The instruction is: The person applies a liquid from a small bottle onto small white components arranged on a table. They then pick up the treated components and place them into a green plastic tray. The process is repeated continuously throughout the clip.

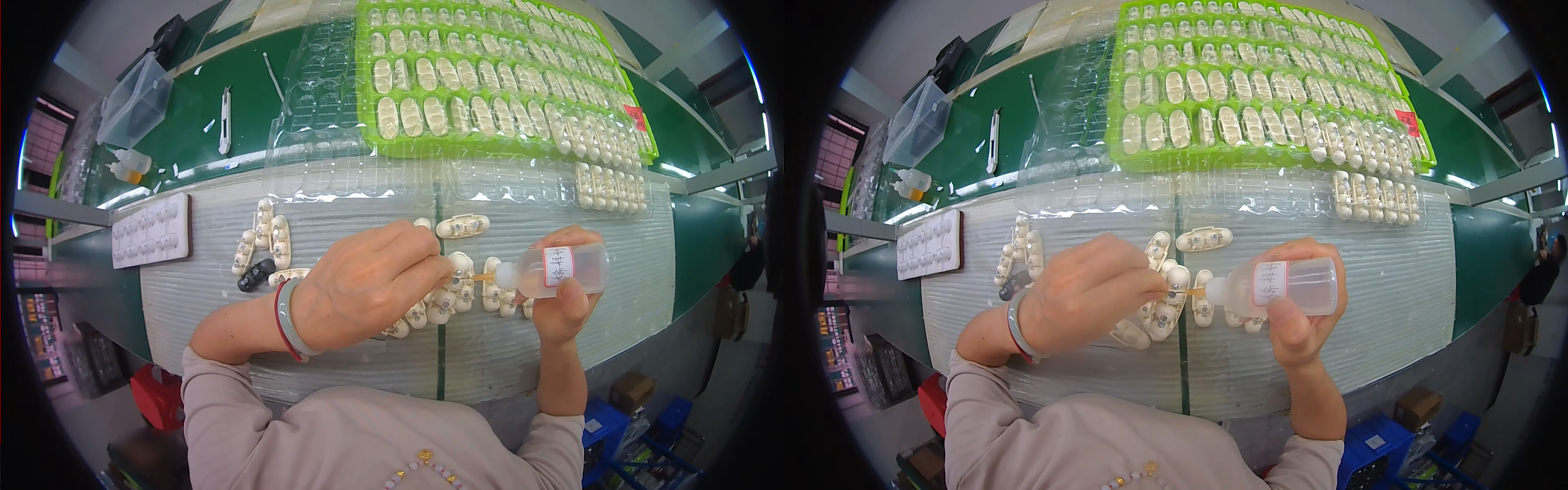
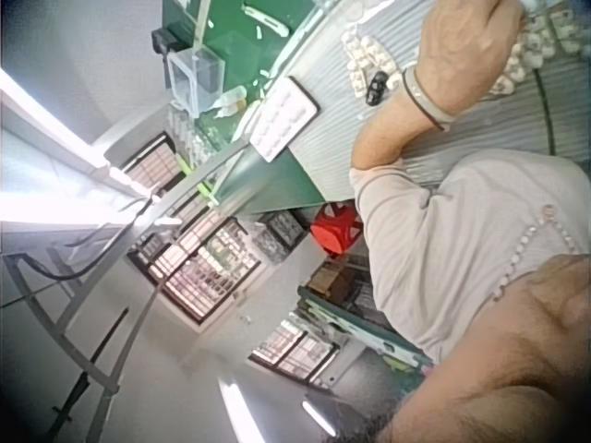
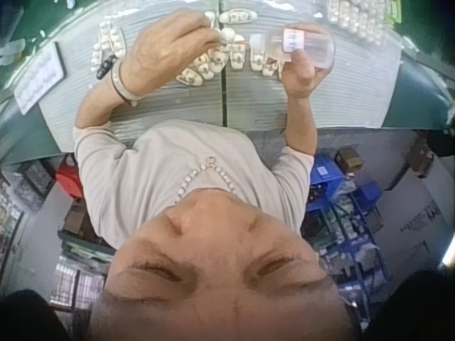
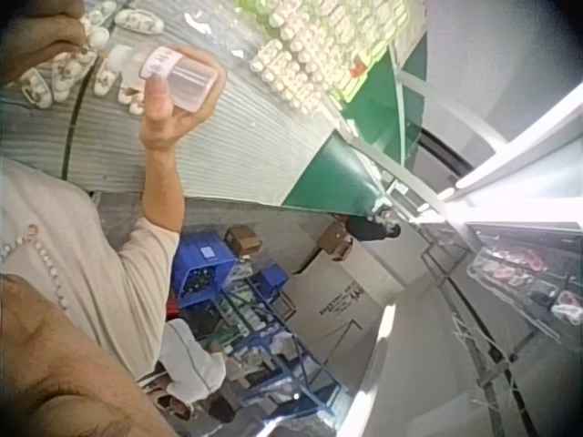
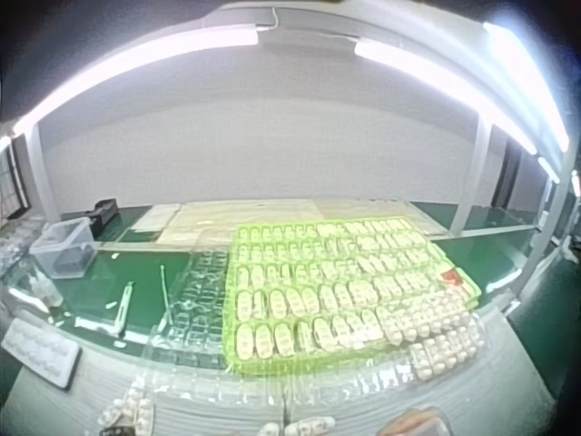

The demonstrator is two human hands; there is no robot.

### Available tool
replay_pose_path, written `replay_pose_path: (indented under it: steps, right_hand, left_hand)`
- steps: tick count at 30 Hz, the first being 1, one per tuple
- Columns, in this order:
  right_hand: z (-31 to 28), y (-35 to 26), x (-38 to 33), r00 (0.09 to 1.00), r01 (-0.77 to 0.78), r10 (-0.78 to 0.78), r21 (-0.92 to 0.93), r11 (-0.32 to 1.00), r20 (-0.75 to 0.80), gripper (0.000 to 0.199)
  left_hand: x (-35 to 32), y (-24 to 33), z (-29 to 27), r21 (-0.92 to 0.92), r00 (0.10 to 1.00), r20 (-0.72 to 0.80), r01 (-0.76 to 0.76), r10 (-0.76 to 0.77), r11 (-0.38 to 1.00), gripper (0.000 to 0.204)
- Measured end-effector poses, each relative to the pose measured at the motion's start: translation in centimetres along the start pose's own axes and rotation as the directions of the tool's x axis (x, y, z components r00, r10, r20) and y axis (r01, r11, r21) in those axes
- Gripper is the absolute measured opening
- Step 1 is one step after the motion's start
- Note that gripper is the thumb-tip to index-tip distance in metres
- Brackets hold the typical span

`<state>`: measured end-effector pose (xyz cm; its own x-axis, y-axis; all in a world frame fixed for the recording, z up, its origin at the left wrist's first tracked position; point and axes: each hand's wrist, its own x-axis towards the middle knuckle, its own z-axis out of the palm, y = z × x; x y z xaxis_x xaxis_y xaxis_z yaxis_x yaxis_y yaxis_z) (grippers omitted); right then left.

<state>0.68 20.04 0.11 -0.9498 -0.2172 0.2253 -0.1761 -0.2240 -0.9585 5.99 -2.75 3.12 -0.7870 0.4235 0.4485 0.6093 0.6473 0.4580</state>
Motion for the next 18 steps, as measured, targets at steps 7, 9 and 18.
replay_pose_path:
  steps: [7,9,18]
  right_hand:
    - [-0.67,0.63,0.05,0.998,0.045,-0.043,-0.062,0.997,0.044,0.046]
    - [-0.73,0.63,0.09,0.998,0.044,-0.041,-0.068,0.997,0.044,0.046]
    - [-0.67,0.39,0.03,1.0,0.022,-0.021,-0.037,0.999,0.018,0.045]
  left_hand:
    - [0.02,-0.03,0.03,0.022,1.0,-0.004,-0.022,0.022,1.0,0.023]
    - [0.01,0.0,-0.12,0.028,1.0,0.003,-0.019,0.019,0.999,0.023]
    - [0.13,-0.1,-0.06,0.027,1.0,0.013,0.012,-0.013,1.0,0.02]
